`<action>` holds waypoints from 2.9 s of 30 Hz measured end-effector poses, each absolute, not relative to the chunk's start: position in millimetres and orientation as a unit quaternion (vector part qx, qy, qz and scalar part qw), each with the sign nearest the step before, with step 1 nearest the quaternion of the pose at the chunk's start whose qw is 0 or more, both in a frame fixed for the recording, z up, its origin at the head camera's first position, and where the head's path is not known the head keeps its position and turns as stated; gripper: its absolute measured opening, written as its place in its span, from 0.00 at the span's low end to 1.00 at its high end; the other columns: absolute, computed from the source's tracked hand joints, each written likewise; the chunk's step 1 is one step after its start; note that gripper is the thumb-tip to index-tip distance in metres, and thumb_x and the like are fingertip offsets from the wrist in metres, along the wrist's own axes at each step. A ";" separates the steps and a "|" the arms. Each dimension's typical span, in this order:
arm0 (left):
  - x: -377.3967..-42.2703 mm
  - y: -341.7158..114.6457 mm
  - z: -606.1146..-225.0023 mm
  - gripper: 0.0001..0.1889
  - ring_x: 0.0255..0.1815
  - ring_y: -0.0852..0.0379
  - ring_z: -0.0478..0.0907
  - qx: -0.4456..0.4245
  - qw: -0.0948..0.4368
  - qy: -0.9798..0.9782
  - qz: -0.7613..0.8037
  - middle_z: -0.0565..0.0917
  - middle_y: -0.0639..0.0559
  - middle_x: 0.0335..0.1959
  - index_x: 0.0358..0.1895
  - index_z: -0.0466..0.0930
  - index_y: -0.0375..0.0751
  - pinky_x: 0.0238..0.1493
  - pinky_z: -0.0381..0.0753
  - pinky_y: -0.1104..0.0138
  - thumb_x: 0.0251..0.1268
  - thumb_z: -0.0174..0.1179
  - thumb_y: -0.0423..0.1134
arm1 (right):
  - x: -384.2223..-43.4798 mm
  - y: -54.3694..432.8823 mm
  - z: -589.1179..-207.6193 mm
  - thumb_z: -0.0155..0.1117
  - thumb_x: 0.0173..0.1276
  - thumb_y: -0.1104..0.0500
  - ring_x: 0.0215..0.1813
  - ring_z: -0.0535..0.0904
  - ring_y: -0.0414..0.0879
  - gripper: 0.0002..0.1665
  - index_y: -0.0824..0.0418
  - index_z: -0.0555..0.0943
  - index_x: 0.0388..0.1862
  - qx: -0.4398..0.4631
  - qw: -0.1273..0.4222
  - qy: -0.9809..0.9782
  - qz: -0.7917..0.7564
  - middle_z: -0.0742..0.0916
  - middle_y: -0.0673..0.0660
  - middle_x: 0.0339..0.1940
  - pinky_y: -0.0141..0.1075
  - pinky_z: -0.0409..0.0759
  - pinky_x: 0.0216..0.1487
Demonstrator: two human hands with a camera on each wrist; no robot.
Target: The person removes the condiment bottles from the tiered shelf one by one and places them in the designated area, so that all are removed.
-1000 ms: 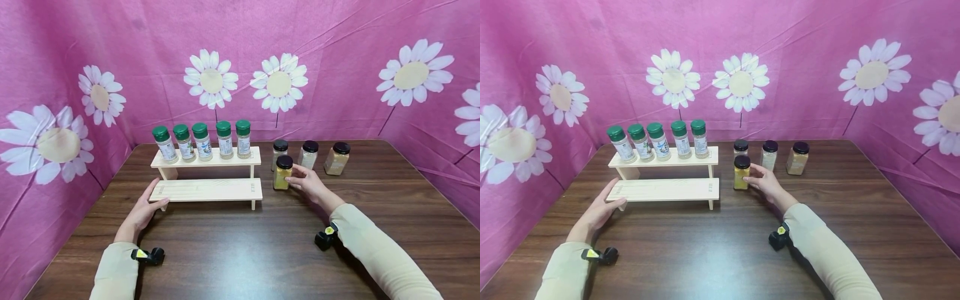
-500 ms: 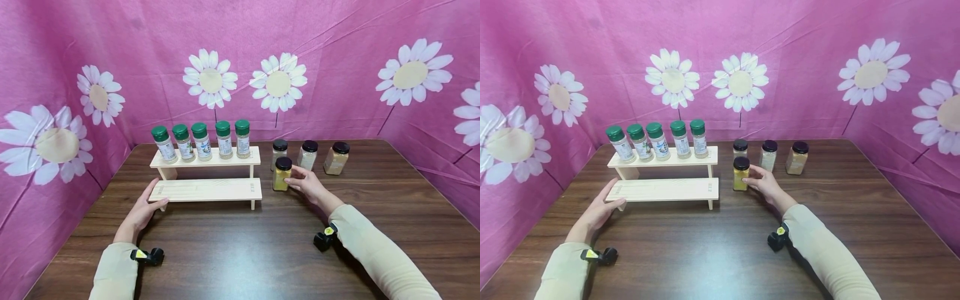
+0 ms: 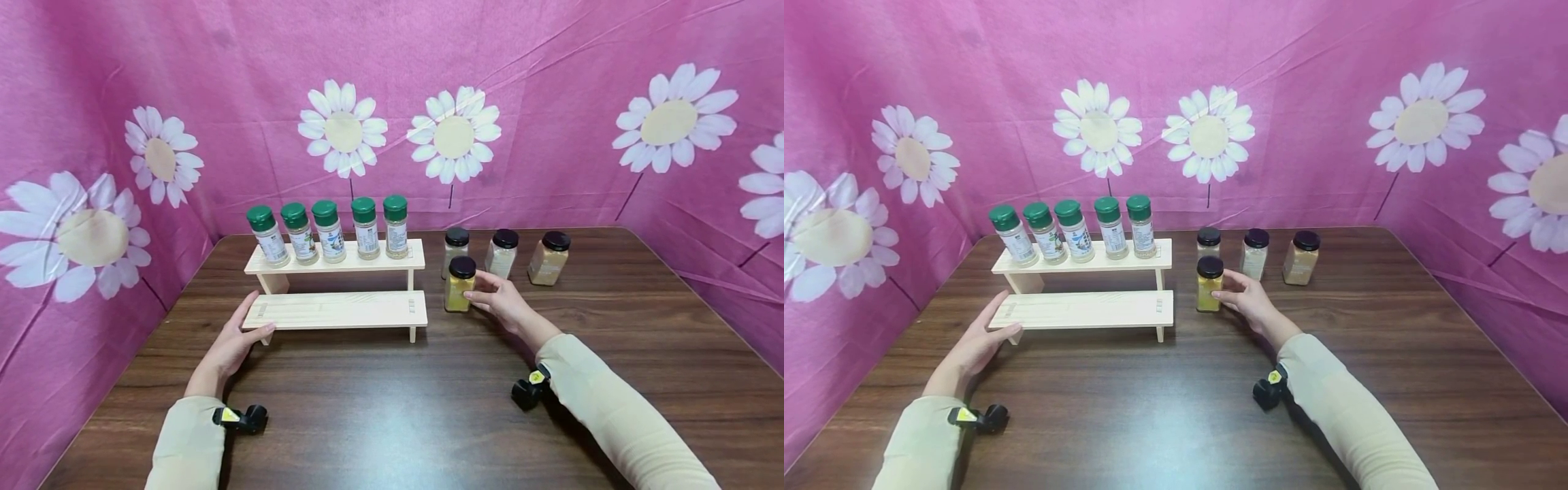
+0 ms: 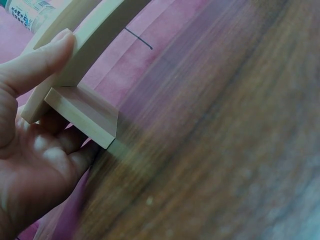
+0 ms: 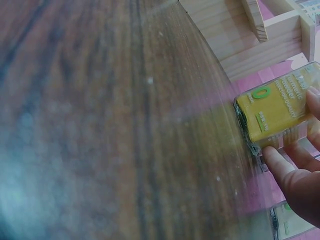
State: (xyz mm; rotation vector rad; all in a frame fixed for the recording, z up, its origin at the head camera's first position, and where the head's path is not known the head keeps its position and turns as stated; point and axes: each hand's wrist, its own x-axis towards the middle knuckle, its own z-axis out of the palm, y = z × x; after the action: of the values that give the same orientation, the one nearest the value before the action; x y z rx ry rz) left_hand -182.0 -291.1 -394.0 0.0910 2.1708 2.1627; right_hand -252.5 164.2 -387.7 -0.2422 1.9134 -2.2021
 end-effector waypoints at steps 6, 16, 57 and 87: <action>-180.5 -290.3 -393.0 0.43 0.61 0.51 0.48 0.033 0.035 0.704 0.708 0.41 0.38 0.65 0.67 0.32 0.40 0.61 0.46 0.64 0.54 0.53 0.25 | -252.4 164.1 -386.6 0.57 0.54 0.74 0.40 0.75 0.41 0.33 0.71 0.60 0.59 -0.078 0.108 0.656 -0.743 0.76 0.52 0.40 0.37 0.70 0.48; -181.2 -291.3 -393.6 0.43 0.61 0.52 0.47 0.031 0.035 0.707 0.706 0.42 0.38 0.65 0.67 0.31 0.41 0.60 0.47 0.65 0.55 0.52 0.24 | -255.5 164.3 -370.8 0.61 0.53 0.70 0.42 0.73 0.41 0.36 0.71 0.59 0.60 -0.144 0.073 0.686 -0.709 0.78 0.51 0.41 0.31 0.73 0.42; -180.1 -291.9 -394.1 0.44 0.60 0.50 0.47 0.028 0.033 0.722 0.691 0.42 0.37 0.65 0.67 0.33 0.40 0.59 0.49 0.64 0.54 0.56 0.28 | -284.5 64.0 -286.8 0.63 0.54 0.62 0.53 0.68 0.51 0.35 0.62 0.62 0.61 -0.151 0.060 0.740 -0.652 0.73 0.62 0.53 0.41 0.66 0.52; -180.2 -291.8 -392.7 0.42 0.61 0.50 0.46 0.035 0.033 0.710 0.702 0.44 0.37 0.65 0.67 0.32 0.41 0.59 0.50 0.67 0.55 0.52 0.25 | -277.7 43.5 -289.9 0.63 0.53 0.65 0.48 0.71 0.51 0.24 0.63 0.72 0.51 -0.105 0.023 0.723 -0.683 0.77 0.62 0.46 0.41 0.69 0.49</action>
State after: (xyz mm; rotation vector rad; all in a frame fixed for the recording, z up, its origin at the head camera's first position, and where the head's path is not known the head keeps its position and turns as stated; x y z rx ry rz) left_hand -180.2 -291.8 -392.7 0.1063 2.1851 2.1608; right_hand -277.7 43.5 -289.9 -0.3236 2.2377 -2.1144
